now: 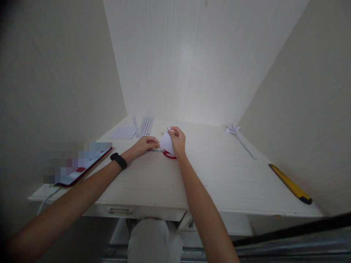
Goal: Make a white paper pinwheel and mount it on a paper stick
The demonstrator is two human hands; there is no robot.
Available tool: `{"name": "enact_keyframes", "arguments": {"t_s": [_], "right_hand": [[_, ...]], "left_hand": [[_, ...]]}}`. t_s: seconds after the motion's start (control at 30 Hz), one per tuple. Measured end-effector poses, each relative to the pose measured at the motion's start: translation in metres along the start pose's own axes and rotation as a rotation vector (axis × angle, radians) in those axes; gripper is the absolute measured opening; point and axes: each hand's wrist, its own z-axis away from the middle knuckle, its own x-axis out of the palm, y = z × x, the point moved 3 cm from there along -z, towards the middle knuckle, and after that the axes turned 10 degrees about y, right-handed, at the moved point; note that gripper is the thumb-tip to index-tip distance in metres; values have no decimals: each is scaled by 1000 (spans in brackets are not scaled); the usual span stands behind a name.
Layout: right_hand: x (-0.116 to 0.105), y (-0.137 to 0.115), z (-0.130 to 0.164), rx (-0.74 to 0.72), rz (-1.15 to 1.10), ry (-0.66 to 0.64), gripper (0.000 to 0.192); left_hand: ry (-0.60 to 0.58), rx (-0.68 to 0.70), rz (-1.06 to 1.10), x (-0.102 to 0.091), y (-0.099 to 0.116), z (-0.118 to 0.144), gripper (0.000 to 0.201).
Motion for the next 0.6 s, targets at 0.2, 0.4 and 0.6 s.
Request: {"name": "enact_keyframes", "arguments": {"t_s": [0.2,0.4,0.6], "right_hand": [[-3,-3,1,-24,51,79,21],[-5,-6,0,-80,98,83,20],[-3,-7,0,-87,76,53,23]], "left_hand": [[-34,-22,8,2,1,1,19],[-34,-6,14,3,3,2,19],[-33,10,-22,2,8,4,17]]}}
